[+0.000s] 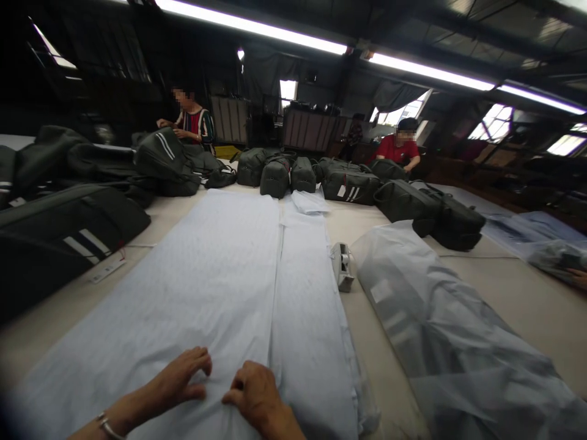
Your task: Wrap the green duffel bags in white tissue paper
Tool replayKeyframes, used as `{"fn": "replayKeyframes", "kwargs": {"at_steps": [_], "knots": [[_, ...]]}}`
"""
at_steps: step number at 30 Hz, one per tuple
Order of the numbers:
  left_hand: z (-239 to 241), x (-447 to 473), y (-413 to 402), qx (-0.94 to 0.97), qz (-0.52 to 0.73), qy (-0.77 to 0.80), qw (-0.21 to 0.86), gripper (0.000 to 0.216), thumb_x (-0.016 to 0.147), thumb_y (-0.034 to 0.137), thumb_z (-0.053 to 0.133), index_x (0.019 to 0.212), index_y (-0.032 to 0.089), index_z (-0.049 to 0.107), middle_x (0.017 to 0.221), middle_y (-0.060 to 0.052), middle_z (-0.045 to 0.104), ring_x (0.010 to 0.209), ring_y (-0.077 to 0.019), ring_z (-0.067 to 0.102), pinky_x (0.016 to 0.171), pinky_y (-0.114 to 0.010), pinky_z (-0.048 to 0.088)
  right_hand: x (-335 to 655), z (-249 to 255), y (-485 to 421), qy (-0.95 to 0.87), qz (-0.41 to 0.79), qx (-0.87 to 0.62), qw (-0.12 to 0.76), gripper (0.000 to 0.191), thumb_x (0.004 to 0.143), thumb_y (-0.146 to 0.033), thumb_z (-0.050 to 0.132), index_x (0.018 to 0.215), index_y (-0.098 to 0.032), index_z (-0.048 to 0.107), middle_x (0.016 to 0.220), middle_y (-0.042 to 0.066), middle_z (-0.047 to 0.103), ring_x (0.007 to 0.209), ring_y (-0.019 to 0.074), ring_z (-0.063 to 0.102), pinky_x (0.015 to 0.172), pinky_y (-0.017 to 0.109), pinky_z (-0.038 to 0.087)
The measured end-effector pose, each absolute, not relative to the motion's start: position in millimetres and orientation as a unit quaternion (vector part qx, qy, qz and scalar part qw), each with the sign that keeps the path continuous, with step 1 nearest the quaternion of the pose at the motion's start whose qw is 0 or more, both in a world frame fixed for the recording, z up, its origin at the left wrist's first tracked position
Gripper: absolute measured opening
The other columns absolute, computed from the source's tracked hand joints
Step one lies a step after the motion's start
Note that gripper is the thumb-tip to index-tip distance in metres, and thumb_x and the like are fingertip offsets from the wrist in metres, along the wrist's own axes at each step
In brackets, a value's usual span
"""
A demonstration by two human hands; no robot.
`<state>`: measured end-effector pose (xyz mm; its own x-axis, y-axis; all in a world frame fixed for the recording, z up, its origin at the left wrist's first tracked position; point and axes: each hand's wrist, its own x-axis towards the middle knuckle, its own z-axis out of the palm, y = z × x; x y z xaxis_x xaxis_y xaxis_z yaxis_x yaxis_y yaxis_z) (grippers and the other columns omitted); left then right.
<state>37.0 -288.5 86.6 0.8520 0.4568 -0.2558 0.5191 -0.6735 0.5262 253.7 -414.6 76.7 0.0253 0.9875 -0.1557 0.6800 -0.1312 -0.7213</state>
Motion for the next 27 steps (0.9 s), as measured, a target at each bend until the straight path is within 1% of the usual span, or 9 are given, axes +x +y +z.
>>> {"fn": "replayKeyframes", "kwargs": {"at_steps": [3,6,9,12,16,19,23,25,27], "knots": [[91.3,43.8,-309.1,0.898,-0.008,0.273,0.346,0.030,0.083,0.049,0.070,0.095,0.023,0.060,0.101,-0.003,0.064,0.093,-0.0217,0.057,0.084,-0.031,0.043,252.9,100.8,-404.3,-0.638,0.339,-0.645,0.251,0.014,0.078,-0.041,0.075,0.074,-0.027,0.076,0.076,-0.001,0.068,0.071,0.0151,0.061,0.064,0.025,0.040],[85.5,49.0,-321.7,0.893,-0.008,0.302,0.334,0.012,0.086,0.032,0.065,0.085,0.021,0.060,0.093,-0.003,0.065,0.089,-0.0204,0.057,0.083,-0.031,0.041,259.6,113.1,-397.1,-0.651,0.355,-0.616,0.265,0.019,0.081,-0.039,0.069,0.069,-0.024,0.074,0.070,-0.001,0.065,0.068,0.0138,0.056,0.064,0.025,0.039],[80.4,46.3,-323.2,0.875,0.008,0.332,0.352,0.005,0.083,0.025,0.060,0.082,0.020,0.061,0.088,-0.001,0.066,0.085,-0.0184,0.058,0.082,-0.030,0.041,284.7,118.7,-398.6,-0.577,0.368,-0.632,0.364,0.028,0.085,-0.040,0.062,0.066,-0.021,0.070,0.069,0.000,0.064,0.068,0.0142,0.056,0.067,0.026,0.042],[82.8,41.1,-320.9,0.829,0.031,0.375,0.413,0.010,0.079,0.028,0.058,0.078,0.019,0.064,0.082,-0.001,0.068,0.080,-0.0173,0.059,0.077,-0.027,0.042,317.7,118.4,-408.2,-0.439,0.378,-0.677,0.454,0.028,0.079,-0.045,0.065,0.074,-0.018,0.069,0.073,0.002,0.066,0.071,0.0169,0.058,0.070,0.028,0.045],[91.8,41.7,-320.5,0.796,0.035,0.401,0.452,0.017,0.077,0.030,0.056,0.075,0.017,0.067,0.074,-0.001,0.068,0.071,-0.0165,0.059,0.067,-0.025,0.041,331.1,108.8,-424.7,-0.380,0.425,-0.700,0.430,0.034,0.075,-0.051,0.067,0.070,-0.018,0.066,0.064,0.000,0.062,0.063,0.0162,0.055,0.062,0.028,0.044],[100.0,45.9,-321.1,0.796,0.037,0.403,0.451,0.021,0.079,0.032,0.054,0.077,0.017,0.069,0.074,-0.001,0.069,0.070,-0.0165,0.059,0.066,-0.024,0.041,314.7,103.5,-432.2,-0.352,0.459,-0.691,0.434,0.045,0.072,-0.062,0.068,0.077,-0.018,0.067,0.073,0.004,0.065,0.069,0.0180,0.060,0.062,0.029,0.047],[112.1,49.7,-322.5,0.806,0.052,0.410,0.423,0.020,0.081,0.031,0.052,0.079,0.018,0.067,0.079,-0.002,0.068,0.074,-0.0171,0.059,0.070,-0.026,0.042,291.9,101.8,-433.8,-0.171,0.621,-0.644,0.413,0.074,0.067,-0.085,0.056,0.090,-0.015,0.063,0.089,0.012,0.068,0.072,0.0212,0.067,0.059,0.032,0.052],[114.2,50.5,-324.7,0.814,0.059,0.414,0.403,0.017,0.082,0.030,0.053,0.080,0.019,0.066,0.082,-0.002,0.068,0.076,-0.0179,0.058,0.073,-0.027,0.042,284.5,98.1,-434.4,-0.131,0.676,-0.597,0.412,0.074,0.068,-0.084,0.058,0.096,-0.016,0.060,0.097,0.014,0.069,0.077,0.0221,0.069,0.064,0.035,0.055],[112.2,51.0,-328.5,0.823,0.069,0.412,0.385,0.016,0.083,0.029,0.052,0.081,0.020,0.065,0.083,-0.003,0.067,0.078,-0.0182,0.058,0.076,-0.029,0.042,277.0,90.0,-437.3,-0.112,0.684,-0.587,0.418,0.067,0.062,-0.077,0.071,0.092,-0.018,0.056,0.093,0.011,0.070,0.074,0.0216,0.069,0.065,0.035,0.055]]}}
